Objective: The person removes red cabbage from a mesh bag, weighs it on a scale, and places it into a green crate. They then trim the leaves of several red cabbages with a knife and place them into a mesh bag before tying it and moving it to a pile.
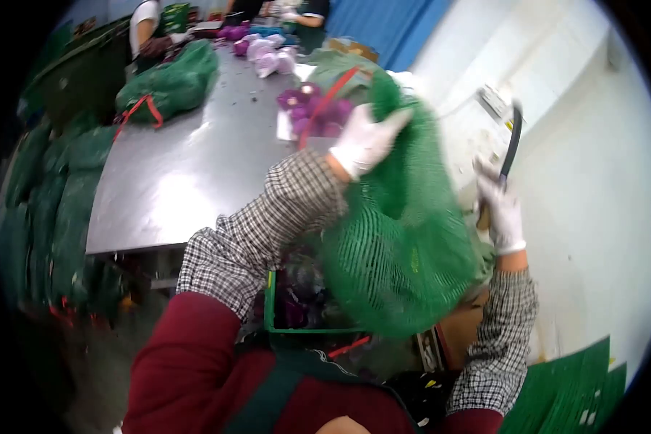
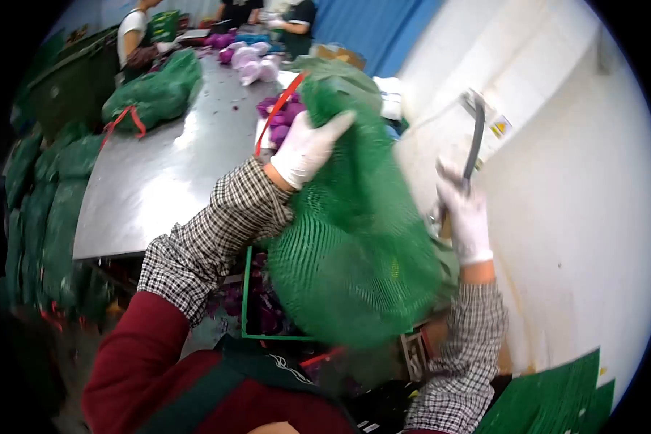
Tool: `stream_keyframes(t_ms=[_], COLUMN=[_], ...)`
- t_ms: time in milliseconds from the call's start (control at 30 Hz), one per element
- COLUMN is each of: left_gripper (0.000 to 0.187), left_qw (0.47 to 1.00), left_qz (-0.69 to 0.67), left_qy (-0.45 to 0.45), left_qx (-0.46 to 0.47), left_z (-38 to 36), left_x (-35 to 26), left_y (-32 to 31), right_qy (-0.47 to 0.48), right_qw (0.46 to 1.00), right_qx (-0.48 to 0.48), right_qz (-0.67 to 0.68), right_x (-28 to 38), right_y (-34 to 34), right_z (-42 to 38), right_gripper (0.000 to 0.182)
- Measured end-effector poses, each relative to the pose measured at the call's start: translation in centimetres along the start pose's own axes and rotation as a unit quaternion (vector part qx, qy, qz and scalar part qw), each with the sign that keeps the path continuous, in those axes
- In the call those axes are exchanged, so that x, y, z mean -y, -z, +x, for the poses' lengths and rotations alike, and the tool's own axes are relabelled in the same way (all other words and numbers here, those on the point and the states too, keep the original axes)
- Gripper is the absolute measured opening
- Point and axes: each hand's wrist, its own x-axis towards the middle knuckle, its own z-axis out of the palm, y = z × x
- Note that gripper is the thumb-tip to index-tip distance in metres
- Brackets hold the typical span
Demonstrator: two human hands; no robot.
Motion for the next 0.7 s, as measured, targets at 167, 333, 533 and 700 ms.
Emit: stream_keyframes(t_ms=[167, 333, 533, 700], left_gripper=[0.036, 0.045, 0.033, 0.089], left_qw=[0.972, 0.948, 0.906, 0.86], left_qz=[0.193, 0.135, 0.028, 0.44], left_qy=[-0.079, -0.16, -0.326, -0.136], left_qx=[-0.111, -0.239, -0.268, -0.222], left_z=[2.0, 4.6, -1.0, -17.8], left_x=[-3.5, -3.5, -7.5, -11.9], left_y=[-4.3, -7.6, -8.2, 2.0], right_qy=[-0.052, -0.016, 0.057, 0.121], right_qw=[0.992, 0.98, 0.942, 0.868], right_qx=[0.113, 0.171, 0.274, 0.413], right_qz=[0.006, 0.097, 0.187, 0.248], right_x=[-6.1, -8.1, -5.0, 0.6], right_y=[-2.2, -5.8, -13.2, -21.8], right_z=[-5.2, -7.4, -8.9, -11.7], right_gripper=[0.035, 0.036, 0.038, 0.04])
